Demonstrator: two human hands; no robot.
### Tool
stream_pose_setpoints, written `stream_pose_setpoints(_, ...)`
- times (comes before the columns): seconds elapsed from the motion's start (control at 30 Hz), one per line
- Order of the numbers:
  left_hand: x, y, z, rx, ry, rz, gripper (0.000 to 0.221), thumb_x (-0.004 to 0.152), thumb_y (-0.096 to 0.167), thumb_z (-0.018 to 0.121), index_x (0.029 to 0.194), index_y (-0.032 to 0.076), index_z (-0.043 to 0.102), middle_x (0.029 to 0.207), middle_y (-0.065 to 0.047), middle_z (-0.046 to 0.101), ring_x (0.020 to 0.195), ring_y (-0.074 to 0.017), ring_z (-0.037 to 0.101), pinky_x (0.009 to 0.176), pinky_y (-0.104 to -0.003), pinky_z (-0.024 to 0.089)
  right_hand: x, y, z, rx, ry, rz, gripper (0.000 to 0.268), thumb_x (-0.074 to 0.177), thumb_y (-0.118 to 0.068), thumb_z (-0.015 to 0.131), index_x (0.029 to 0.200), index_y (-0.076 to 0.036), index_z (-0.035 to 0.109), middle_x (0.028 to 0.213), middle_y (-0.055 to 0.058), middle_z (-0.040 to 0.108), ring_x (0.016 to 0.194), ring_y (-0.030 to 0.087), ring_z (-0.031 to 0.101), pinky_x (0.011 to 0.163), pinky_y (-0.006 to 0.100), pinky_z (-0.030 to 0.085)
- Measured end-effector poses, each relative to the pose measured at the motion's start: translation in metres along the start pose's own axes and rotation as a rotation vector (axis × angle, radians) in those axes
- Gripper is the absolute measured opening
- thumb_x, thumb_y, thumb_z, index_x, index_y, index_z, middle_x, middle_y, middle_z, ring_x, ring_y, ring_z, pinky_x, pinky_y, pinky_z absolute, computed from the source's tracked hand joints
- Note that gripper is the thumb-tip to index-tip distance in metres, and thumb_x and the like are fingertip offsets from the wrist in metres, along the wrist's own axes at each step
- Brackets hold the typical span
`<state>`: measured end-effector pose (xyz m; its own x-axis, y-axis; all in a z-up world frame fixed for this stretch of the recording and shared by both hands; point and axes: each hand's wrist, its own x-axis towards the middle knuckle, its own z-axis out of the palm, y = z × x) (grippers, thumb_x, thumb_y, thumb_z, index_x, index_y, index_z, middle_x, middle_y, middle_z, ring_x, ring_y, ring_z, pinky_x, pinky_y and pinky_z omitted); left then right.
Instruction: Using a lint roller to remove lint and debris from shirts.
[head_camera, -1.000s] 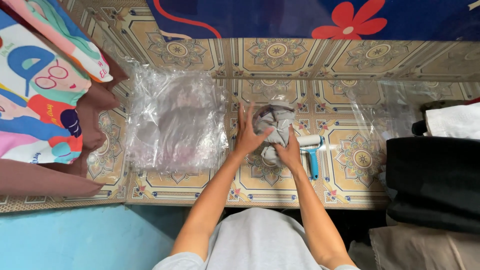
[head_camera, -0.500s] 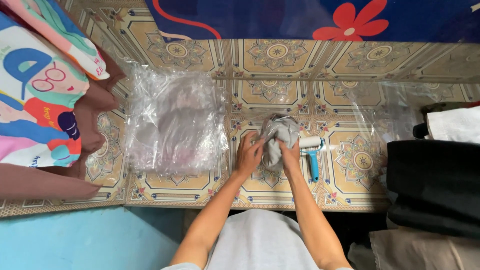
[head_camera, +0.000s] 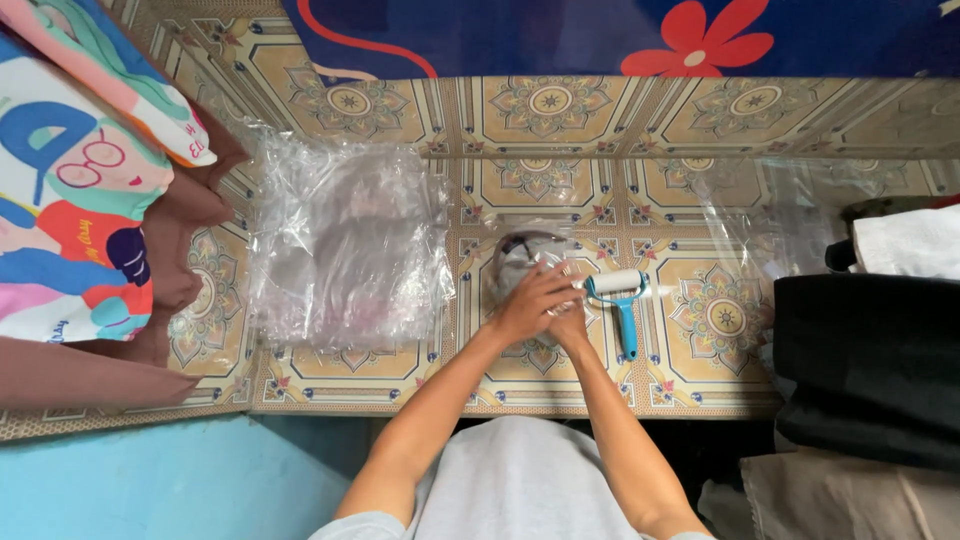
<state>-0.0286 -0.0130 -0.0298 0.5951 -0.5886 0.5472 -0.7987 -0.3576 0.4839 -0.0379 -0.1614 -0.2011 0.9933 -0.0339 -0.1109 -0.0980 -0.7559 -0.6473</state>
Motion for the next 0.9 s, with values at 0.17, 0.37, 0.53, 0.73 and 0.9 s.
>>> stream_pose_setpoints(0.17,-0.005,0.011,-0.008,0.141,0.205,-0.001,0.042,0.093,0.015,0.066,0.135,0.023,0.066,0.143,-0.009,0.059,0.141,-0.0340,0.049,0.118,-0.055,0.033,-0.037,-0.098,-0.074,0.227,0.091,0.187,0.083,0.081,-0.023,0.074,0.154,-0.017,0.035,0.130,0.023,0.065,0.128,0.040,0.058,0.112,0.051,0.043)
stream_pose_setpoints(0.37,-0.036,0.007,-0.026,-0.237,0.260,-0.760,0.064,0.105,0.033,0.055,0.162,0.016,0.030,0.160,-0.028,0.027,0.120,-0.0409,0.047,0.096,-0.049,0.044,-0.038,-0.105,-0.081,0.835,0.304,0.239,0.074,0.075,0.000,0.084,0.142,-0.010,0.054,0.116,0.020,0.071,0.111,0.030,0.069,0.098,0.041,0.054)
stream_pose_setpoints(0.53,-0.059,0.012,-0.012,-0.322,0.192,-0.744,0.053,0.108,0.006,0.038,0.159,0.019,0.042,0.148,-0.022,0.053,0.120,-0.0394,0.063,0.090,-0.042,0.058,-0.032,-0.142,-0.105,1.360,0.279,0.434,0.054,0.091,-0.018,0.080,0.139,-0.013,0.056,0.121,0.015,0.071,0.108,0.025,0.071,0.091,0.045,0.059)
stream_pose_setpoints(0.73,-0.035,0.039,-0.041,-0.574,0.391,-0.838,0.059,0.105,0.015,0.052,0.161,0.010,0.031,0.156,-0.029,0.036,0.136,-0.0473,0.047,0.102,-0.052,0.053,-0.022,-0.130,-0.097,1.436,0.254,0.435,0.046,0.095,-0.018,0.073,0.139,-0.013,0.056,0.118,0.010,0.071,0.105,0.019,0.070,0.090,0.039,0.061)
stream_pose_setpoints(0.9,-0.013,0.027,-0.054,-0.732,0.291,-1.026,0.074,0.103,0.041,0.060,0.165,0.030,0.021,0.154,-0.028,0.041,0.141,-0.0459,0.042,0.112,-0.053,0.045,-0.039,-0.152,-0.105,1.290,0.137,0.399,0.055,0.084,-0.005,0.079,0.134,-0.012,0.059,0.114,0.013,0.072,0.099,0.024,0.071,0.087,0.047,0.060)
